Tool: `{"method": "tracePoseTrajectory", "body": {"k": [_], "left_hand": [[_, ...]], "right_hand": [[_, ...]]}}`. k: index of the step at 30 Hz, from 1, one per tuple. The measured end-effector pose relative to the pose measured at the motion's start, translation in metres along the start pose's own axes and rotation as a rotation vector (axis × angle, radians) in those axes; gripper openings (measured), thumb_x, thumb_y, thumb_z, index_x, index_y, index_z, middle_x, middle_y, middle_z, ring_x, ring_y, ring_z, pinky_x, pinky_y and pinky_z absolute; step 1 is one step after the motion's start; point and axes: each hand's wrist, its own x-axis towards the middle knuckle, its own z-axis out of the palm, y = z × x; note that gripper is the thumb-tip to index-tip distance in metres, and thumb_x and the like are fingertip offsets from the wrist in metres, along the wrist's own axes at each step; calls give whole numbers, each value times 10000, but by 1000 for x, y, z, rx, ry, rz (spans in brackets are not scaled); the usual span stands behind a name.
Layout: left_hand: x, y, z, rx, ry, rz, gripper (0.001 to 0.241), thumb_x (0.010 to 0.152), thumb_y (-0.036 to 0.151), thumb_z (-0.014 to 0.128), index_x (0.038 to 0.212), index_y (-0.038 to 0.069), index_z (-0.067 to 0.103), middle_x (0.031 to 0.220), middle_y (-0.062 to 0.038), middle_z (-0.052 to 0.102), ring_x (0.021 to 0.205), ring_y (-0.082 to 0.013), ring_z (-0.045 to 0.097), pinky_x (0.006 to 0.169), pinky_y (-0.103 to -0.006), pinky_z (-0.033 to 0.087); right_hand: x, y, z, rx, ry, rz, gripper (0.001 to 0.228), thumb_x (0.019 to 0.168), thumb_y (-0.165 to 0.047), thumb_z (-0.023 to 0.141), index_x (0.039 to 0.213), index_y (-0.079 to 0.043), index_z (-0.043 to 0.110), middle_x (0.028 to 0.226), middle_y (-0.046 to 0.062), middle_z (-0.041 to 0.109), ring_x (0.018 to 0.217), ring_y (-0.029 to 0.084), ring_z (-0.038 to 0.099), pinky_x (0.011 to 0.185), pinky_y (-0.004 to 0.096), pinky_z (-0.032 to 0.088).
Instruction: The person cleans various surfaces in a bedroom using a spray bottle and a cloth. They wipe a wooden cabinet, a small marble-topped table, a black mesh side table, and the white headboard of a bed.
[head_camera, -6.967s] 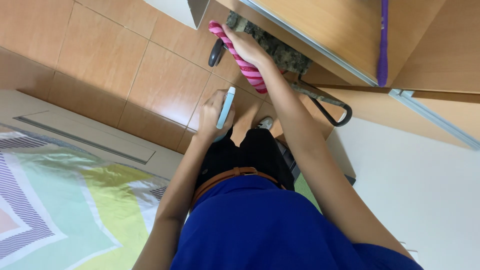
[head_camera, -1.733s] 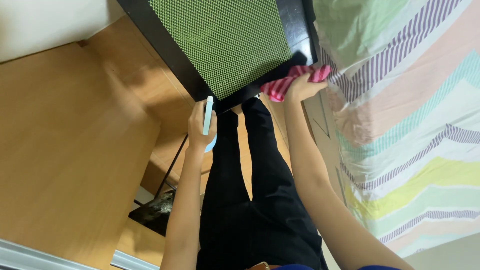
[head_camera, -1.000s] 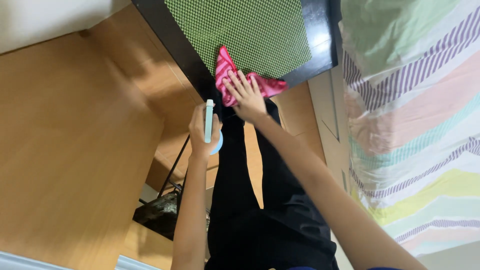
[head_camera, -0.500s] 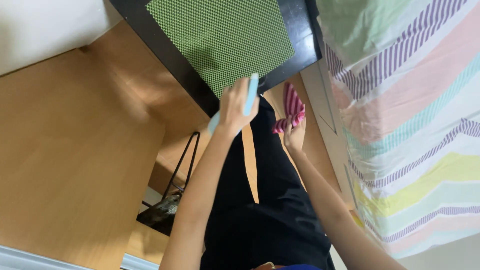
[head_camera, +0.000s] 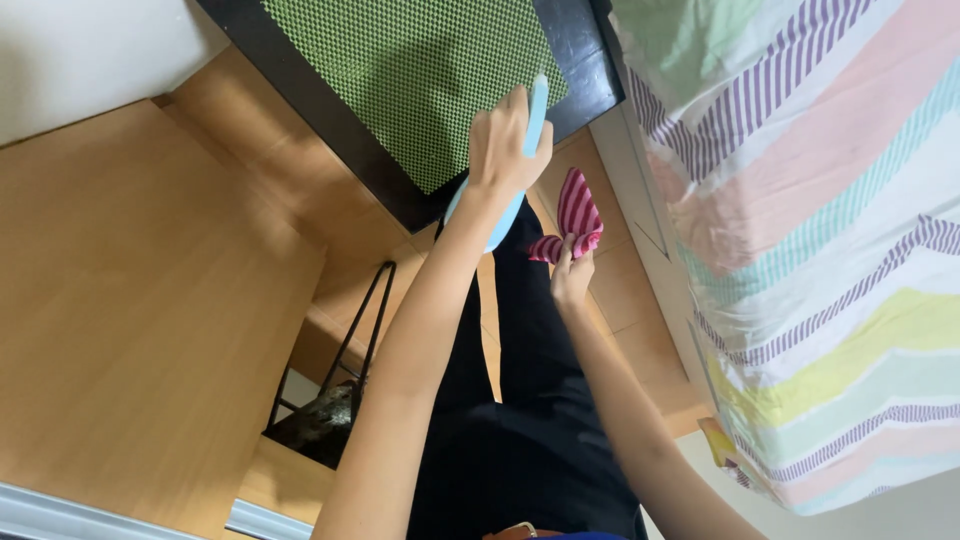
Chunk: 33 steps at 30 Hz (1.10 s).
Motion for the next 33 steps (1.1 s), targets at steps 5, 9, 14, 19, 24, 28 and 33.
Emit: {"method": "tracePoseTrajectory", "body": {"k": [5, 9, 14, 19, 24, 28, 33], "left_hand": [[-3, 0, -11, -2, 59, -90, 147, 812, 121, 675, 822, -6, 601, 649, -139, 621, 457, -233, 602, 431, -337, 486], [-15, -4, -37, 10, 126, -149, 115, 843, 85, 661, 840, -17, 608, 624, -125, 613, 437, -231, 574, 428, -356, 467], [-27, -25, -61, 5, 259, -254, 91, 882, 71, 628, 857, -7, 589, 623, -125, 595, 474, -237, 581, 501, -378, 488], [-41, -11, -80, -59, 335, -328, 91, 902, 88, 613, 880, 3, 589, 654, -119, 609, 509, -238, 609, 505, -369, 496], [-75, -10, -98, 0, 535, -333, 151, 862, 45, 603, 975, -55, 599, 714, -150, 628, 542, -275, 590, 542, -452, 454], [-102, -31, -98, -36, 612, -401, 139, 850, 0, 586, 979, -54, 597, 734, -176, 619, 590, -317, 589, 588, -461, 457], [-124, -35, -99, -95, 647, -415, 74, 867, -1, 583, 941, -6, 582, 710, -166, 601, 591, -329, 592, 611, -449, 468]], "right_hand": [[-3, 5, -7, -17, 10, -1, 335, 1083, -260, 520, 1215, 34, 611, 1071, 232, 708, 1030, 337, 694, 911, 421, 515], [0, 7, -10, -14, -5, 2, 339, 1072, -268, 525, 1200, 32, 618, 1045, 222, 715, 1010, 324, 704, 894, 411, 523], [4, 4, -12, 14, -63, 29, 370, 1088, -300, 502, 1196, 34, 619, 1041, 210, 723, 989, 304, 700, 890, 400, 523], [7, 1, -15, -32, -94, -26, 400, 1094, -321, 492, 1205, 43, 618, 1036, 212, 713, 971, 290, 684, 882, 397, 513], [13, -3, -18, -19, -126, -55, 418, 1087, -345, 491, 1196, 41, 611, 1012, 194, 709, 955, 269, 676, 867, 400, 506], [19, -10, -22, -74, -169, -26, 449, 1101, -371, 473, 1097, 51, 625, 928, 191, 688, 877, 263, 649, 842, 396, 514], [21, -19, -27, -75, -187, -110, 461, 1102, -374, 463, 1142, 63, 600, 960, 187, 688, 885, 258, 639, 846, 390, 497]]}}
